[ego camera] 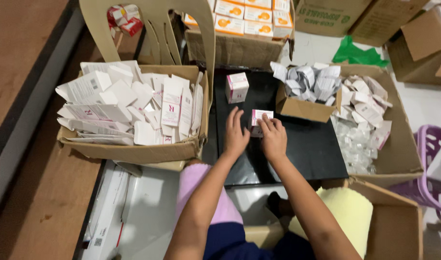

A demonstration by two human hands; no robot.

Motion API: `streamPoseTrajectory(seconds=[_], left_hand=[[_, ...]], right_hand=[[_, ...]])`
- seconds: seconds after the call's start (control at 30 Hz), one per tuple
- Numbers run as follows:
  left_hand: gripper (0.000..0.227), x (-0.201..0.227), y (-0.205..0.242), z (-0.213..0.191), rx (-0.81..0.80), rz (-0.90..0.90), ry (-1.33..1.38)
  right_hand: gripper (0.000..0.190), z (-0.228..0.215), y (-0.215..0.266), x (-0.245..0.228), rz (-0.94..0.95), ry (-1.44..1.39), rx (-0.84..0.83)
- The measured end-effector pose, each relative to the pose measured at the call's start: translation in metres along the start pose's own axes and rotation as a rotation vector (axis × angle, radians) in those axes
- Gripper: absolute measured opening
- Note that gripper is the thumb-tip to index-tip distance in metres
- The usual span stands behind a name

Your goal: The person repeatedly picks up small white boxes and clear plastic bottles, places the bottles into the boxes, and closes the boxes. The person stacks the completed boxes on the table and continues the process with additional items from nearby boxes.

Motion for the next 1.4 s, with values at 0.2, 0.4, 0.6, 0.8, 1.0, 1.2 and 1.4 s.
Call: streamPoseTrajectory(seconds=[0.2, 0.4, 0.6, 0.8, 1.0, 1.2, 1.4], left_hand=[[0.054, -0.057, -0.091, 0.051, -0.171, 0.241, -0.571], [0.045, -0.129, -0.116, 0.089, -0.364, 0.380, -0.793], [0.041, -0.150, -0.127, 0.096, -0.264, 0.339, -0.761], [0.038, -0.143, -0.130, 0.090, -0.238, 0.312, -0.683], [0.040, -0.138, -0.129, 0.091, -0.280, 0.282, -0.725], [0.041, -0.141, -0.130, 0.094, -0.344, 0.209, -0.702], [0.049, -0.135, -0.136, 0.093, -0.476, 0.080, -0.699]], right_hand=[[0.045, 0.038, -0.047, -0.001, -0.078, 0.180, 0.062], [0.038, 0.076, -0.100, 0.021, 0.008, 0.172, 0.079], [0.034, 0.093, -0.146, 0.041, 0.073, 0.038, 0.030], [0.040, 0.079, -0.111, 0.029, -0.034, 0.080, 0.053], [0.034, 0.096, -0.116, 0.031, -0.043, 0.133, 0.120], [0.029, 0.130, -0.151, 0.041, -0.001, 0.090, 0.011], [0.060, 0.120, -0.135, 0.033, -0.156, 0.204, 0.027]])
Point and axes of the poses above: each hand's wrist, its own y-axis away from the middle knuckle, its own z-axis out of the palm, x = y × z, the point moved 7 cm from there along -y, towards the middle knuckle, and after that the axes turned 9 degrees about z, right-handed, at the moved point
